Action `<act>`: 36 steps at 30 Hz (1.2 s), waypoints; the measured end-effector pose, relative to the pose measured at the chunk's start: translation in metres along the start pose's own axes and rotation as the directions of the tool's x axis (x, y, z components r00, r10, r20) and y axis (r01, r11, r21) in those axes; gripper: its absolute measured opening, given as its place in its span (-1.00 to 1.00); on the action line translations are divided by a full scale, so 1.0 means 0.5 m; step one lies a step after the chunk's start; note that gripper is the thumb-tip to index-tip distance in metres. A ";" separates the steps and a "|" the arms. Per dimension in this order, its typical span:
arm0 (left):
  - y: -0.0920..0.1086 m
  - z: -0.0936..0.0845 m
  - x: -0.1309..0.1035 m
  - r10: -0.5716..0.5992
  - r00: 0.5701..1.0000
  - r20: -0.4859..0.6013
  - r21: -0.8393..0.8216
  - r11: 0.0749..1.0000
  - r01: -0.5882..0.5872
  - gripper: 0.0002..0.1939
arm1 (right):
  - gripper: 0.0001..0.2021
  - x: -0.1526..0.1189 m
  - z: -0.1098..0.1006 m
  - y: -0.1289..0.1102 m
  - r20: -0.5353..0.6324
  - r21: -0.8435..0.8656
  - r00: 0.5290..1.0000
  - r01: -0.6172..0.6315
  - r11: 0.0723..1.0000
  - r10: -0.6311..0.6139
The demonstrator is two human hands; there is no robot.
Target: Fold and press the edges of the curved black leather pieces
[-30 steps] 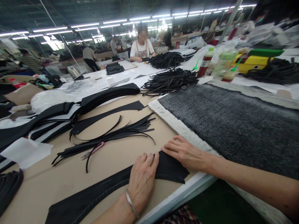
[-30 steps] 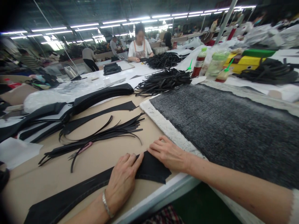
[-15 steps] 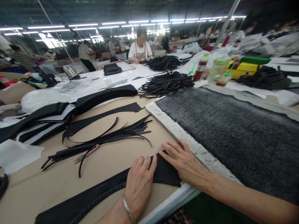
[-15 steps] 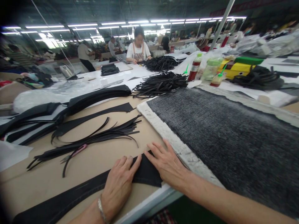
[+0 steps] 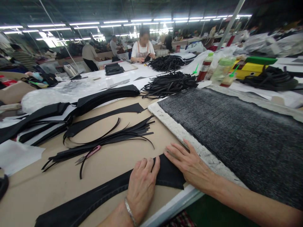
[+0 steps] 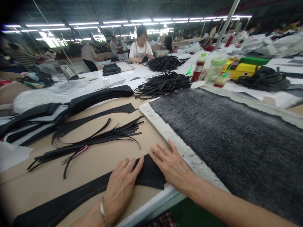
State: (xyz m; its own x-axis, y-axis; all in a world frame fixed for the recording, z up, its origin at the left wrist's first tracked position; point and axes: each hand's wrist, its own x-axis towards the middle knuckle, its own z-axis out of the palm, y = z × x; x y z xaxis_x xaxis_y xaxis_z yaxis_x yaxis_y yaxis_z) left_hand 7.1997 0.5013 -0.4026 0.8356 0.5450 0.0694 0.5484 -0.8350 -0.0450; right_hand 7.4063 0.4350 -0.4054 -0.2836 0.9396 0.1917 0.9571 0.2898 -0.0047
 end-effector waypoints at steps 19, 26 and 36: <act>0.016 -0.006 0.018 0.006 0.999 -0.032 0.071 0.997 -0.003 -0.48 | -0.37 0.016 -0.028 0.010 0.096 0.165 0.995 0.004 0.986 -0.020; 0.012 -0.008 -0.001 -0.031 0.998 -0.049 0.012 0.999 0.032 -0.51 | -0.32 0.018 -0.006 0.010 0.083 0.122 0.994 0.054 0.991 -0.065; -0.081 -0.056 -0.182 -0.421 0.907 -0.028 -0.241 0.883 0.403 -0.54 | -0.20 0.008 0.089 0.043 -0.243 -0.021 0.937 0.252 0.968 -0.249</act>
State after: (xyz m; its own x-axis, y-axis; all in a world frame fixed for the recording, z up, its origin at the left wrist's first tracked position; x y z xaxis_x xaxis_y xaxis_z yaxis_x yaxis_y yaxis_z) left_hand 7.1004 0.4834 -0.3793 0.5257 0.8435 0.1102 0.8127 -0.5362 0.2280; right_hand 7.4231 0.4531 -0.4482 -0.4898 0.7642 0.4197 0.8558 0.5133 0.0641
